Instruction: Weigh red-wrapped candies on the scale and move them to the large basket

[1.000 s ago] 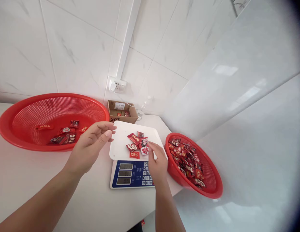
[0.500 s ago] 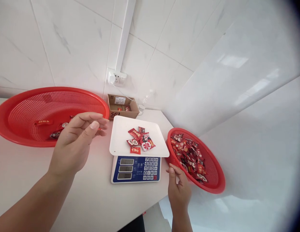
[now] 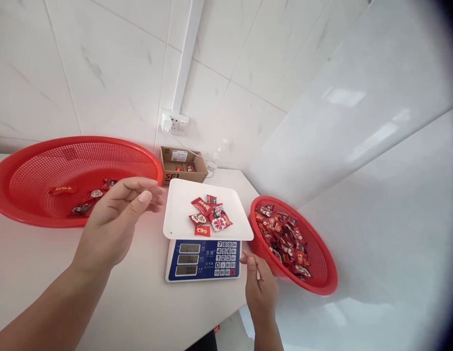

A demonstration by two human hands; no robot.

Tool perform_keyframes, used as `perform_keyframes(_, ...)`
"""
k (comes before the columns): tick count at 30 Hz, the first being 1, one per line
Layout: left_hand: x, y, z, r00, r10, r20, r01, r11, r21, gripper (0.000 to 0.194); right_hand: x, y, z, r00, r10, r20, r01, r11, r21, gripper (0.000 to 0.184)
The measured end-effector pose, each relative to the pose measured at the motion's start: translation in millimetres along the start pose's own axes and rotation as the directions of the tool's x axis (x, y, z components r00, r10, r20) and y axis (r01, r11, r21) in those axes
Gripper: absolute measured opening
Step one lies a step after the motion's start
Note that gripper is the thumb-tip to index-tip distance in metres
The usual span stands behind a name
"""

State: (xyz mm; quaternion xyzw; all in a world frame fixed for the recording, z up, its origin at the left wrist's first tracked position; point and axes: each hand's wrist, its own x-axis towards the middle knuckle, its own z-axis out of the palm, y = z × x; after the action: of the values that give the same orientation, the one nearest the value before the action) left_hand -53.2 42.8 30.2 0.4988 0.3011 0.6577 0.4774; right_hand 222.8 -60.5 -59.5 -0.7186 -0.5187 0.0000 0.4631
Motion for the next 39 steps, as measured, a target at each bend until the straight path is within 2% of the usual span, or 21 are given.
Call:
perform_keyframes(6,-1.5,1.6,-1.9,1.000,-0.003,0.027,0.003,1.000,0.010,0.016,-1.4,-0.5,1.6,0.998,0.064,0.025,-0.064,0.998,0.010,0.046)
perform_keyframes(11,-3.6,-2.9,-5.1,0.995,-0.006,0.097,0.001,0.999,0.050,0.014,4.1,10.8,0.3,0.992,0.119,0.044,-0.119,0.993,-0.009,0.052)
perform_keyframes(16,-7.0,-9.0,-3.5,0.996,0.001,0.084,-0.011,0.994,0.111,0.015,34.2,34.1,-16.1,0.978,0.204,0.039,-0.196,0.969,-0.148,0.065)
perform_keyframes(18,-9.7,-8.9,0.8,0.989,-0.045,0.142,0.018,0.982,0.186,0.017,52.0,43.8,-24.3,0.966,0.258,0.033,-0.243,0.940,-0.241,0.066)
perform_keyframes(20,-13.4,-7.6,7.0,0.958,-0.122,0.261,0.038,0.951,0.307,0.018,69.8,52.9,-30.0,0.951,0.304,0.060,-0.266,0.901,-0.343,0.065)
perform_keyframes(23,-20.3,-7.4,15.4,0.872,-0.259,0.415,0.023,0.869,0.495,0.021,90.0,64.8,-31.9,0.896,0.406,0.177,-0.287,0.836,-0.467,0.065)
perform_keyframes(25,-24.6,-10.7,15.9,0.839,-0.318,0.442,-0.004,0.808,0.589,0.023,96.3,71.1,-30.5,0.857,0.430,0.283,-0.262,0.838,-0.479,0.065)
perform_keyframes(26,-26.2,-13.4,13.7,0.839,-0.330,0.434,-0.021,0.777,0.630,0.025,97.3,73.6,-29.8,0.850,0.420,0.319,-0.244,0.849,-0.468,0.064)
perform_keyframes(28,-27.6,-20.4,3.4,0.866,-0.322,0.381,-0.053,0.700,0.713,0.029,96.1,77.1,-29.1,0.858,0.388,0.337,-0.217,0.868,-0.447,0.065)
perform_keyframes(30,-26.2,-27.3,-14.1,0.916,-0.276,0.293,-0.076,0.596,0.799,0.032,92.7,78.7,-29.6,0.874,0.368,0.317,-0.204,0.870,-0.449,0.066)
perform_keyframes(33,-20.8,-32.6,-49.2,0.979,-0.113,0.169,-0.112,0.396,0.911,0.038,87.8,78.5,-30.9,0.888,0.329,0.320,-0.163,0.878,-0.451,0.065)
perform_keyframes(35,-17.4,-32.2,-74.1,0.992,-0.030,0.120,-0.108,0.267,0.958,0.040,85.9,77.6,-31.6,0.889,0.315,0.332,-0.141,0.879,-0.456,0.064)
perform_keyframes(39,-17.2,-29.0,-117.3,0.995,-0.091,0.042,-0.032,0.104,0.994,0.043,84.4,74.2,-32.4,0.889,0.318,0.330,-0.140,0.874,-0.465,0.061)
